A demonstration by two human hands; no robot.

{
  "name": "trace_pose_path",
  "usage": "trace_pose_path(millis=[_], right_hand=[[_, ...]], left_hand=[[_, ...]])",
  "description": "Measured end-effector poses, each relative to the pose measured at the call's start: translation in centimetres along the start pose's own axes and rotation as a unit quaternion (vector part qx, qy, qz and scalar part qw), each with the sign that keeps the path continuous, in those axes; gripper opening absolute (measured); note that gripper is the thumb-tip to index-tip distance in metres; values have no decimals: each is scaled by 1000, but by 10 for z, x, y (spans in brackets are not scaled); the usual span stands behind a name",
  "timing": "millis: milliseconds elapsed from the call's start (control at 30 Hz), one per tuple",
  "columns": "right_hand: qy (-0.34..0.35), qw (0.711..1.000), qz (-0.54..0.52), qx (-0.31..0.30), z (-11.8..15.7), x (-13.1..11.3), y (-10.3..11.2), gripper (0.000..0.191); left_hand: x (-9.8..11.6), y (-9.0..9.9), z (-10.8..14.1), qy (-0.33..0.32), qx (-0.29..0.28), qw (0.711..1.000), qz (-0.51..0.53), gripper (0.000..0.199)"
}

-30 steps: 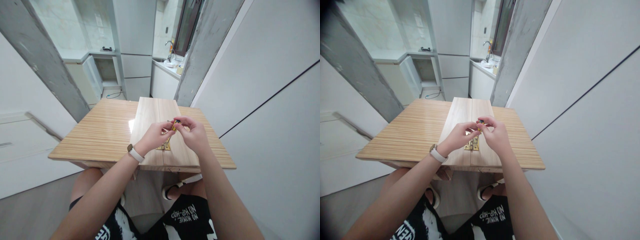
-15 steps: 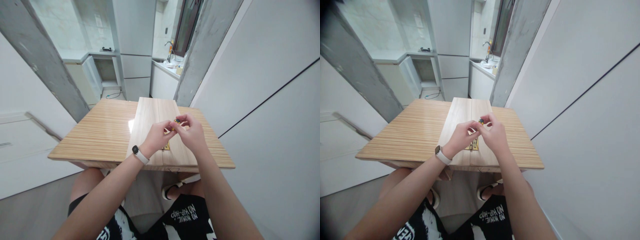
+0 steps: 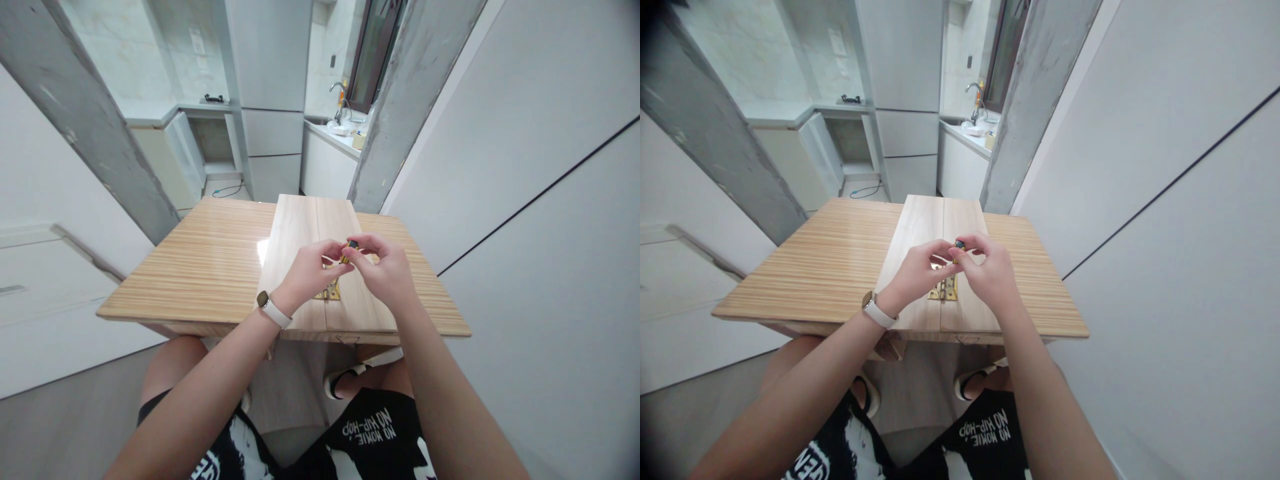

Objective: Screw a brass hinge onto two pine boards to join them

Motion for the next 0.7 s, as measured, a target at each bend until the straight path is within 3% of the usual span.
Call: trace_pose_path(millis=[100,267,400,500,633,700], right_hand=[[3,999,15,31,2,-3,-3,17],[-8,996,24,84,3,-3,-10,35],[-8,994,46,102,3,-5,-10,35],[4,999,26,42,-1,-5,-8,24],[19,994,-4,-105,-4,-3,-7,33],[17,991,-8,-136,-4,-2,-6,32]], left_hand=[[3,-1,1,-7,21,999,-27,22],[2,-5,0,-10,50,996,-72,14],[-2,-6,-2,-23,31,998,-45,6],[-3,-4,-5,-32,6,999,-24,9],[-1,-3,-6,-42,-30,999,12,15],[-1,-4,-6,-42,-41,998,24,14]])
Point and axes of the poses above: each hand's wrist, its own z-axis away from the middle knuckle, its own y-axis out of the back of the hand, x = y × z, the point moved 5 cm from there along -z, towards the middle knuckle, and after that the axes turned 15 degrees about -y, right-handed, at the moved point
